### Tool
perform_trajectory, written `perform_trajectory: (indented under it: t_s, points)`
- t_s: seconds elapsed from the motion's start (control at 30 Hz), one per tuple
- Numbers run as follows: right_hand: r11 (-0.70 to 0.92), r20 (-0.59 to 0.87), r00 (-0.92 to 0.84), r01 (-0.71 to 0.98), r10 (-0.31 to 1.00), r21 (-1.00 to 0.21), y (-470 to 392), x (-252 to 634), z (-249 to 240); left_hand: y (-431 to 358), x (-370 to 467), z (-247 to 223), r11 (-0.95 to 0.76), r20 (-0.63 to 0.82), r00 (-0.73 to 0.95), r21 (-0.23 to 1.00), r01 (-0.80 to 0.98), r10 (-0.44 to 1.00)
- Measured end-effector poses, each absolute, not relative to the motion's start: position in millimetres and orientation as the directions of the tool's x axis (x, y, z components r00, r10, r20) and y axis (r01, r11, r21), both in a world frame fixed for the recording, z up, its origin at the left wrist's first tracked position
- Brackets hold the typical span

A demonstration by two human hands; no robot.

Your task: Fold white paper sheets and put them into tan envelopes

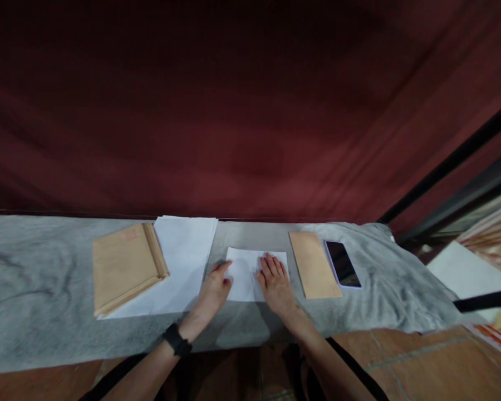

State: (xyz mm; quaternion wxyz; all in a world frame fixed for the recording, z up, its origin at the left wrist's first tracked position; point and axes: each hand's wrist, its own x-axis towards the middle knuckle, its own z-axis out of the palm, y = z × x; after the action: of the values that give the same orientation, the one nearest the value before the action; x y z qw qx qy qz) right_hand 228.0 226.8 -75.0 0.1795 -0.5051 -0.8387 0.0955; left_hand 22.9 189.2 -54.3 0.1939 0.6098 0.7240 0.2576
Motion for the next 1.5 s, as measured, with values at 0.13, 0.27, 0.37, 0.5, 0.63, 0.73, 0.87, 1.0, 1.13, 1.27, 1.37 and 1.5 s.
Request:
perform_trajectory:
  t_s: [0.13, 0.27, 0.37, 0.5, 0.63, 0.73, 0.87, 1.0, 1.13, 1.27, 1.37, 1.5]
  points:
    - [0.457, 0.192, -0.416, 0.835, 0.889, -0.306, 225, 227, -79, 178, 32, -42, 0.118, 0.144, -0.186, 0.386, 0.915, 0.972]
    - [0.465, 0.19, -0.426, 0.833, 0.885, -0.299, 224, 226, -81, 179, 57, -43, -0.043, 0.319, -0.031, 0.22, 0.974, 0.947]
    - [0.478, 0.197, -0.437, 0.829, 0.877, -0.289, 224, 227, -82, 190, 74, -55, -0.204, 0.278, 0.144, 0.204, 0.957, 0.95]
    - [0.479, 0.205, -0.437, 0.836, 0.876, -0.267, 224, 228, -84, 202, 81, -69, -0.203, 0.231, 0.15, 0.226, 0.953, 0.961]
    - [0.463, 0.228, -0.413, 0.848, 0.882, -0.257, 226, 231, -87, 203, 73, -76, -0.107, 0.244, 0.052, 0.217, 0.97, 0.968]
    - [0.427, 0.265, -0.365, 0.873, 0.893, -0.238, 228, 235, -90, 203, 65, -80, -0.036, 0.237, -0.014, 0.205, 0.978, 0.971]
    - [0.4, 0.324, -0.329, 0.899, 0.887, -0.181, 230, 241, -98, 201, 56, -83, 0.058, 0.198, -0.09, 0.159, 0.985, 0.976]
    - [0.387, 0.395, -0.299, 0.907, 0.869, -0.164, 230, 247, -107, 197, 51, -84, 0.096, 0.202, -0.121, 0.127, 0.987, 0.972]
    - [0.375, 0.431, -0.264, 0.906, 0.863, -0.195, 229, 249, -105, 194, 52, -80, 0.114, 0.252, -0.137, 0.106, 0.988, 0.958]
    - [0.429, 0.376, -0.326, 0.873, 0.867, -0.232, 226, 239, -89, 196, 67, -74, -0.055, 0.315, 0.021, 0.1, 0.994, 0.949]
    - [0.506, 0.301, -0.428, 0.821, 0.852, -0.264, 223, 229, -82, 200, 80, -74, -0.252, 0.283, 0.219, 0.086, 0.964, 0.934]
    - [0.505, 0.265, -0.44, 0.816, 0.858, -0.281, 223, 224, -85, 205, 81, -82, -0.291, 0.23, 0.265, 0.085, 0.953, 0.936]
